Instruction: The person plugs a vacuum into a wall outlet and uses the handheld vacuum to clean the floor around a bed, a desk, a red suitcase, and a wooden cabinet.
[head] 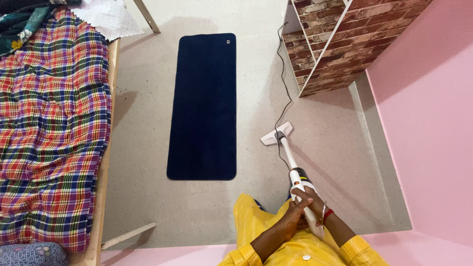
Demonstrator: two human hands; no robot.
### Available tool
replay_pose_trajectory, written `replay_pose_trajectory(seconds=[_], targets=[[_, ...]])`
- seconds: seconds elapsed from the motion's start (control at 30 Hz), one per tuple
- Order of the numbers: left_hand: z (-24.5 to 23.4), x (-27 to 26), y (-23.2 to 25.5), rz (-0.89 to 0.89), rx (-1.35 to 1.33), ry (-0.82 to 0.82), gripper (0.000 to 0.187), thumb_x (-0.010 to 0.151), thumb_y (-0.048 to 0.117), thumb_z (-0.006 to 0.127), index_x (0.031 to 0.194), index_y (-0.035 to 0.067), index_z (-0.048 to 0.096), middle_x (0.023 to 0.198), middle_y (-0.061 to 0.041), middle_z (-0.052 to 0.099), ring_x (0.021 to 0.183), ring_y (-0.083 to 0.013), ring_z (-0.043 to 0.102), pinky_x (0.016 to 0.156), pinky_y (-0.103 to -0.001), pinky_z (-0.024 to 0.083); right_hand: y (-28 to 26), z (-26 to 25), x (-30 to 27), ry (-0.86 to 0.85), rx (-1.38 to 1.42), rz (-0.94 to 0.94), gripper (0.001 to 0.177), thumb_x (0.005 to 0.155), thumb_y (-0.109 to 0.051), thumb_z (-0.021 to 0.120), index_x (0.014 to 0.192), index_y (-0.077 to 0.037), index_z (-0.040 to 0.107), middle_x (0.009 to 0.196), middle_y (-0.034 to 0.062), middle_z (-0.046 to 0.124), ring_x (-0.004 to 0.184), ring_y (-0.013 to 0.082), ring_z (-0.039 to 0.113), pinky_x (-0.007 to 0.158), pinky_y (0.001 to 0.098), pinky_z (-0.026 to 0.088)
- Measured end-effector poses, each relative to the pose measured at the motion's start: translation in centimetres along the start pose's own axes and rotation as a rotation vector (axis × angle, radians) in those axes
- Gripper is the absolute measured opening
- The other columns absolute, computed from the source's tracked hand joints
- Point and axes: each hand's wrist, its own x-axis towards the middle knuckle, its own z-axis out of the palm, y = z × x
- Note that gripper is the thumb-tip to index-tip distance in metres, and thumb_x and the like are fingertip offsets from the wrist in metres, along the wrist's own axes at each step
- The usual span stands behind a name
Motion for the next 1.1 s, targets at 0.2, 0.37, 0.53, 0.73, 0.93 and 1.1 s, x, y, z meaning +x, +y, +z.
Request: replay_pose_trajectory(seconds=[0.2,0.37,0.53,0.73,0.93,1.1], targets=[[-3.0,2.9,1.3,0.153,0.215,0.128,0.092,0.081,0.058,0.07,0.149,0.016,0.025,0.138,-0.02,0.055,0.111,-0.0323,0.064,0.093,-0.04,0.05,0.6,0.3,4.2,-0.003,0.344,-0.041,0.035,0.087,-0.031,0.071,0.102,-0.002,0.057,0.067,0.0049,0.056,0.055,0.015,0.053,0.05,0.0289,0.045],[-4.9,5.7,4.0,0.209,0.216,0.078,0.085,0.086,0.047,0.072,0.149,0.009,0.03,0.138,-0.019,0.053,0.12,-0.0272,0.062,0.098,-0.039,0.052,0.4,0.1,8.4,0.138,0.485,-0.026,0.033,0.088,-0.033,0.065,0.103,-0.004,0.06,0.062,0.005,0.054,0.046,0.0169,0.051,0.044,0.0319,0.045],[-7.2,9.0,8.7,0.277,0.51,0.122,0.083,0.083,0.037,0.071,0.149,0.006,0.031,0.138,-0.022,0.054,0.123,-0.0315,0.058,0.101,-0.039,0.048,-1.7,0.0,14.5,0.101,0.553,-0.033,0.031,0.089,-0.033,0.063,0.103,-0.005,0.06,0.06,0.007,0.052,0.045,0.0191,0.051,0.043,0.0319,0.044],[-8.4,12.4,19.2,0.266,0.591,0.138,0.088,0.081,0.028,0.067,0.154,0.006,0.023,0.132,-0.023,0.056,0.121,-0.0321,0.059,0.102,-0.037,0.047,-10.0,-0.7,23.1,0.079,0.567,0.021,0.031,0.094,-0.034,0.061,0.103,-0.005,0.052,0.061,0.0077,0.053,0.046,0.0201,0.051,0.044,0.0341,0.045],[-7.5,18.4,26.5,0.298,0.565,0.149,0.086,0.083,0.029,0.069,0.153,0.004,0.027,0.126,-0.021,0.061,0.115,-0.0297,0.063,0.099,-0.037,0.049,-18.0,-3.0,28.3,0.085,0.51,0.058,0.031,0.089,-0.034,0.06,0.107,-0.01,0.05,0.059,0.0076,0.052,0.044,0.0208,0.05,0.042,0.0356,0.044],[-6.9,21.8,29.4,0.307,0.437,0.076,0.09,0.086,0.03,0.075,0.153,0.002,0.022,0.133,-0.018,0.057,0.119,-0.028,0.062,0.101,-0.04,0.053,-20.5,-4.0,31.3,0.109,0.319,0.056,0.035,0.088,-0.033,0.061,0.102,-0.003,0.051,0.057,0.0101,0.052,0.042,0.024,0.05,0.039,0.039,0.044]])
